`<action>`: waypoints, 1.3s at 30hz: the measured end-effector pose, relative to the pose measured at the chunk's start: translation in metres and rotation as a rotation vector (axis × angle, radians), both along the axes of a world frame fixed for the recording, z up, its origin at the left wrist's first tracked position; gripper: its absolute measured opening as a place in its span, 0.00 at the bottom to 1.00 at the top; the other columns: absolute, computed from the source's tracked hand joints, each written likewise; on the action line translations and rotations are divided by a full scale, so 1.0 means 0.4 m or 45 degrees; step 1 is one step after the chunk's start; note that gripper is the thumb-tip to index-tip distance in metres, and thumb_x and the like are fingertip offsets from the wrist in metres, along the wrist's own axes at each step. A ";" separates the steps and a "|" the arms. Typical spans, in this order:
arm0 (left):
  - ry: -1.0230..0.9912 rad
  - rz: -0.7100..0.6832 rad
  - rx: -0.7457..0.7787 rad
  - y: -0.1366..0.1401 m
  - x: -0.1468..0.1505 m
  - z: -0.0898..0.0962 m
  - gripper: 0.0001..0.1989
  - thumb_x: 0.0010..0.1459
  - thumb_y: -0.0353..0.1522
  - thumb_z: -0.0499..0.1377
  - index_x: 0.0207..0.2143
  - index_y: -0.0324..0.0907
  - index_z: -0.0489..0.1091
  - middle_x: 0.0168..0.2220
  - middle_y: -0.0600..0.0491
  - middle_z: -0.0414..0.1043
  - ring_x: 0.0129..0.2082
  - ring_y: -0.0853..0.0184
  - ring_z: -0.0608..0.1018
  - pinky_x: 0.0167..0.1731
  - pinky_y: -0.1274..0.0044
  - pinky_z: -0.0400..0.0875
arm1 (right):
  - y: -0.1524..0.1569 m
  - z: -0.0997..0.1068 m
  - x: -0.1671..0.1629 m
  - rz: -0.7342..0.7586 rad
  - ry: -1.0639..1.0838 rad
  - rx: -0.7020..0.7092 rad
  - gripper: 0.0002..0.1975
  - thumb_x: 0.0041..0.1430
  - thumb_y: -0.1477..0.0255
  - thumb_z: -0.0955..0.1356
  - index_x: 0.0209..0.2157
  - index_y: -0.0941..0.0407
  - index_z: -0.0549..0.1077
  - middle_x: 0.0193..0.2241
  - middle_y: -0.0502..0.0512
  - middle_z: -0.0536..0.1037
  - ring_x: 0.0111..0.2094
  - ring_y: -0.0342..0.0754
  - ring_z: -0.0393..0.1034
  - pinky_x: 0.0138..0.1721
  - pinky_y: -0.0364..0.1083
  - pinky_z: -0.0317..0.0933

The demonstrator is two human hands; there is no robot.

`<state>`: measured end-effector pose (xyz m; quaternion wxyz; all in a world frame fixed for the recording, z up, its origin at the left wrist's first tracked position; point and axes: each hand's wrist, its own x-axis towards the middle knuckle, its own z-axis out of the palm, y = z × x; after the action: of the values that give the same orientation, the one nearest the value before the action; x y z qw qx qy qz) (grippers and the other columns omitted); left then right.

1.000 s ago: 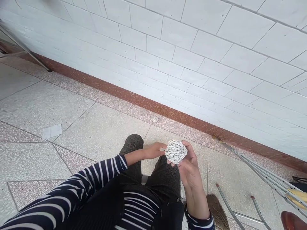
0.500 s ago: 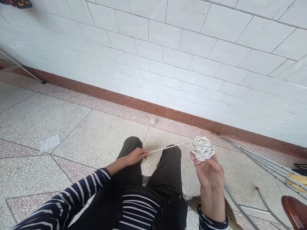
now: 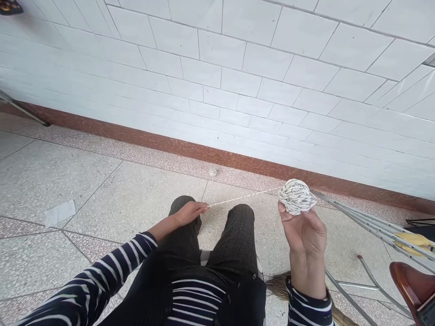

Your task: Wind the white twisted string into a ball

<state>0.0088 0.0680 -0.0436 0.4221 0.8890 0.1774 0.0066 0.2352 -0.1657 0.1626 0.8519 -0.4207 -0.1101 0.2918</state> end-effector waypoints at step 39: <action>-0.021 0.106 0.250 0.027 0.054 0.054 0.14 0.60 0.26 0.53 0.46 0.42 0.72 0.51 0.46 0.74 0.54 0.58 0.72 0.59 0.63 0.58 | 0.115 0.002 -0.071 0.379 0.055 -0.195 0.22 0.40 0.72 0.75 0.42 0.51 0.77 0.44 0.57 0.80 0.38 0.54 0.74 0.30 0.48 0.69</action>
<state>0.0302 0.0789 -0.0222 0.3338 0.9179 0.2091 0.0488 0.2070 -0.1199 0.1635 0.7668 -0.4571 -0.1303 0.4313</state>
